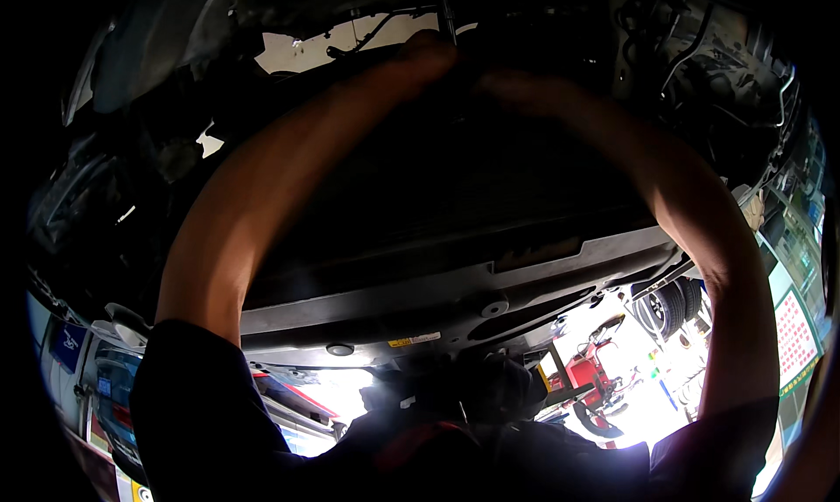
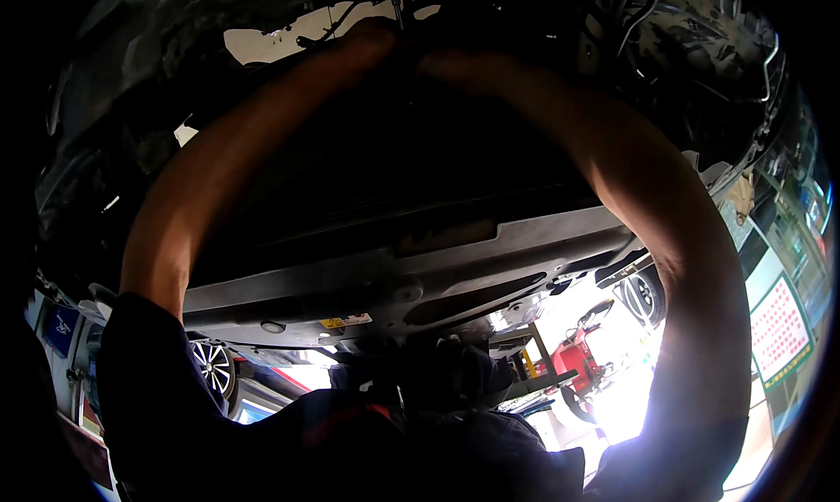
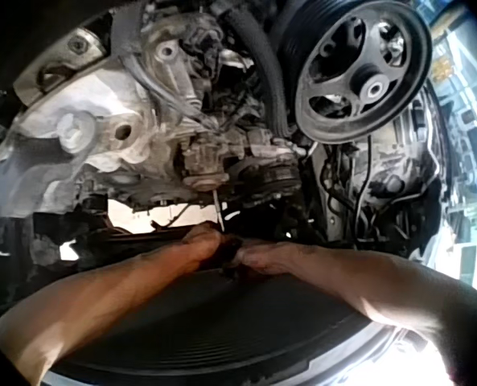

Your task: The person works under the hood of a car in a garage, using a ratchet to loosen and remove bolts from the engine area. They place removed bolts into a metal tray and continue adjusting components within the engine bay.

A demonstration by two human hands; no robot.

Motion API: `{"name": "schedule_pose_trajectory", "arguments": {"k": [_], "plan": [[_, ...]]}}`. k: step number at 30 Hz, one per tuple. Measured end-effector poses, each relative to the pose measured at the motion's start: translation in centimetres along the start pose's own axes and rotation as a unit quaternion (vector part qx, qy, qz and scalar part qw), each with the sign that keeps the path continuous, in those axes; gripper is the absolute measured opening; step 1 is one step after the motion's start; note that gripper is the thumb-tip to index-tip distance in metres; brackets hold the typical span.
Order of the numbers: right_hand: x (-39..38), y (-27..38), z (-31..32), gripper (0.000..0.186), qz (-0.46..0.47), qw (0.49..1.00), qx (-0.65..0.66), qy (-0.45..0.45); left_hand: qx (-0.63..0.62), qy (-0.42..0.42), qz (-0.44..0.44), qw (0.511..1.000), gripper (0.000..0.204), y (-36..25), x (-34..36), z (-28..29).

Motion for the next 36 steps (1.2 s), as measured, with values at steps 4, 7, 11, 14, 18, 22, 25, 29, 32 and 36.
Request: {"name": "schedule_pose_trajectory", "arguments": {"k": [4, 7, 11, 14, 18, 22, 25, 29, 32, 36], "plan": [[-0.1, 1.4, 0.2, 0.037, 0.007, 0.984, -0.169, -0.058, -0.103, -0.028, 0.025, 0.994, 0.052, -0.3, -0.6, -0.5], [-0.3, 2.4, -0.8, 0.04, 0.03, 0.956, -0.273, -0.098, 0.0, -0.046, 0.073, 0.996, 0.043, 0.3, -0.5, 0.1], [-0.5, 1.9, -0.8, 0.043, 0.039, 0.985, -0.159, -0.052, 0.042, -0.036, 0.055, 0.997, 0.044, -1.9, -1.8, 0.4], [-0.6, 1.0, -0.5, 0.045, -0.024, 0.994, -0.103, -0.005, -0.091, -0.004, 0.02, 0.996, 0.046, -0.2, -1.1, 0.5], [-0.2, 0.7, 0.2, 0.043, -0.031, 0.988, -0.152, 0.009, -0.092, -0.007, 0.038, 0.995, 0.042, -1.4, -1.9, 0.5], [-1.3, 2.6, -1.2, 0.038, 0.037, 0.98, -0.195, -0.032, 0.047, -0.078, 0.024, 0.996, 0.047, -1.8, -2.7, 1.2], [-1.0, 1.5, -0.6, 0.039, 0.03, 0.988, -0.15, -0.032, -0.057, -0.04, -0.019, 0.997, 0.049, -0.8, -1.7, 0.7], [-0.3, 0.3, -0.2, 0.04, -0.023, 0.995, -0.1, 0.014, -0.191, 0.045, 0.035, 0.98, 0.038, 0.5, -0.2, -0.3], [0.1, 0.6, -0.6, 0.044, 0.057, 0.987, -0.144, -0.035, -0.137, -0.036, 0.06, 0.988, 0.037, -0.4, -1.6, 0.3], [0.1, 1.1, -0.4, 0.048, -0.025, 0.993, -0.11, -0.041, 0.038, -0.084, 0.04, 0.995, 0.041, -1.2, -2.5, 1.5]]}}
Point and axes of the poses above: each hand's wrist, its own x-axis towards the middle knuckle, its own z-axis out of the back of the hand, y = z × x, the point moved 5 cm from there along x, towards the middle knuckle, and after that the axes turned 3 degrees about z, right-handed, at the moved point
